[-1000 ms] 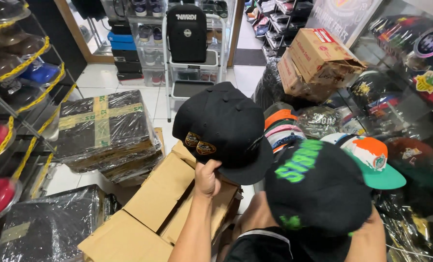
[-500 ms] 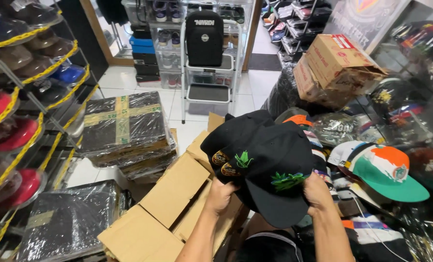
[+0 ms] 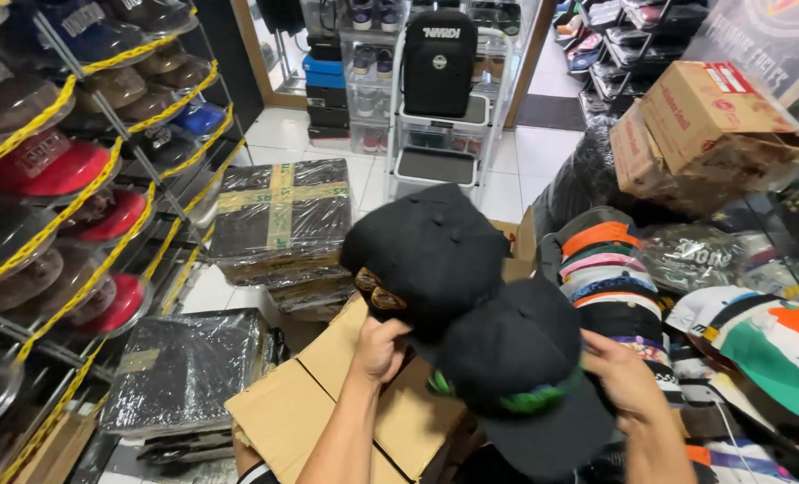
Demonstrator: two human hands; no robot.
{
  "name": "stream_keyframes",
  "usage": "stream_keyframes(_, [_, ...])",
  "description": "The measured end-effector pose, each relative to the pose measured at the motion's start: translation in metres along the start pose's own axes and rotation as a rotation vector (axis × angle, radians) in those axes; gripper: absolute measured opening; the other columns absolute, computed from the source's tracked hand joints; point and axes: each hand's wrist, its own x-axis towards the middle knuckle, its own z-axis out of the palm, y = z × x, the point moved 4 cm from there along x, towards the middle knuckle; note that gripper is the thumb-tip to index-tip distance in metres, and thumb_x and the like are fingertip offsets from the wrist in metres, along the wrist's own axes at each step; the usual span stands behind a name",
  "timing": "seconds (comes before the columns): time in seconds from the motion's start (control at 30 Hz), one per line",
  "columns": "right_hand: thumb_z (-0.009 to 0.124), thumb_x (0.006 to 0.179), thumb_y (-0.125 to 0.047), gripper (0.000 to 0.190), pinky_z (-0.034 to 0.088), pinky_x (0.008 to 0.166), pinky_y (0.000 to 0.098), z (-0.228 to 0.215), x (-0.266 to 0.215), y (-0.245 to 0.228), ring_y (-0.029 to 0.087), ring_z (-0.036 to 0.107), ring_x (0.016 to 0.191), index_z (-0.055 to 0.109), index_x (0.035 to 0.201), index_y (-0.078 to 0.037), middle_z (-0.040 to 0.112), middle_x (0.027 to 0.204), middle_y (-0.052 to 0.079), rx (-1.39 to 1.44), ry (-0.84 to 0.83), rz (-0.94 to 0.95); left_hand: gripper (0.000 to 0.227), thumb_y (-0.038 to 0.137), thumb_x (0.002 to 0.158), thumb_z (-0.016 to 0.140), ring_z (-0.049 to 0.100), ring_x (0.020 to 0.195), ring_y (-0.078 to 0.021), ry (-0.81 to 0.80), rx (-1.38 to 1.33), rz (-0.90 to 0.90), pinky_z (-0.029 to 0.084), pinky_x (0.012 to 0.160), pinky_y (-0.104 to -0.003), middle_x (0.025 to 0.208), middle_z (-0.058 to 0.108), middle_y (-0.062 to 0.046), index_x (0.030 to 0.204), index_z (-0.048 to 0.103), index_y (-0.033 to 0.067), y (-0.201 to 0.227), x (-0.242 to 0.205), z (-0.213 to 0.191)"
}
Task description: Unboxing a package containing various hats and then sorting and displaying them to the camera.
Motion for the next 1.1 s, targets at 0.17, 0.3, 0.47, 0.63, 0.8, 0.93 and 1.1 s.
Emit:
stream_keyframes(0.17, [0.060,0.087,0.008,0.050,0.049,0.086,0.0297,0.043,0.046,0.026,0.024,0.064,0.101,0.065,0.136,0.003,0.072,0.120,0.016,0.078,-0.087,-0.249,0.038,0.006,0.085,0.067,0.062,0.075,-0.0193,-0.022,0.112,-0.264,0.044,0.065,-0.027,0.100,0.071,-0.015,0.119,0.068,-0.0090,-0.035,-0.007,0.004])
stream_keyframes(0.3, [0.052,0.085,0.015,0.056,0.049,0.083,0.0316,0.056,0.031,0.029,0.025,0.063,0.096,0.064,0.138,0.000,0.070,0.114,0.018,0.284,0.045,-0.066,0.034,0.012,0.096,0.062,0.065,0.110,-0.0261,-0.045,-0.092,-0.264,0.045,0.106,-0.037,0.124,0.071,-0.018,0.125,0.068,-0.0050,-0.046,-0.011,-0.005])
stream_keyframes(0.47, [0.054,0.093,0.003,0.049,0.047,0.089,0.0353,0.076,0.001,0.020,0.028,0.061,0.103,0.060,0.142,0.001,0.067,0.124,0.022,0.374,-0.051,0.011,0.038,0.017,0.100,0.052,0.061,0.117,-0.0308,-0.035,-0.140,-0.252,0.042,0.109,-0.044,0.130,0.068,-0.020,0.124,0.069,-0.0067,-0.046,-0.014,-0.004])
stream_keyframes(0.63, [0.049,0.096,-0.001,0.032,0.053,0.083,0.0422,0.076,0.015,0.065,0.033,0.066,0.095,0.066,0.120,0.013,0.071,0.115,0.028,0.588,-0.271,0.057,0.029,-0.011,0.096,0.045,0.063,0.100,-0.0244,-0.103,-0.220,0.037,0.048,0.101,-0.042,0.114,0.071,-0.012,0.104,0.070,0.0013,-0.035,-0.023,-0.004])
stream_keyframes(0.8, [0.045,0.103,-0.006,0.040,0.046,0.093,0.0405,0.086,-0.001,0.046,0.033,0.060,0.112,0.061,0.138,0.006,0.066,0.133,0.025,0.650,-0.009,0.076,0.068,-0.012,0.079,0.064,0.069,0.097,-0.0353,0.034,0.050,-0.424,0.055,0.086,-0.042,0.123,0.070,-0.027,0.145,0.051,-0.0050,-0.048,-0.051,0.035])
stream_keyframes(0.93, [0.041,0.077,0.014,0.082,0.048,0.092,0.0353,0.076,0.006,0.025,0.034,0.062,0.114,0.042,0.157,-0.002,0.060,0.142,0.025,0.694,-0.287,-0.029,0.067,-0.016,0.075,0.054,0.067,0.099,-0.0404,0.025,0.027,-0.503,0.054,0.087,-0.045,0.125,0.067,-0.032,0.141,0.052,-0.0080,-0.067,-0.004,0.010])
stream_keyframes(1.1, [0.056,0.085,0.012,0.069,0.036,0.114,0.0483,0.081,0.041,0.034,0.037,0.052,0.132,0.038,0.150,0.005,0.053,0.147,0.024,0.973,-0.564,-0.444,0.051,-0.010,0.085,0.055,0.068,0.103,-0.0394,-0.047,-0.187,-0.483,0.055,0.093,-0.046,0.126,0.067,-0.029,0.136,0.056,-0.0116,-0.103,0.067,0.037])
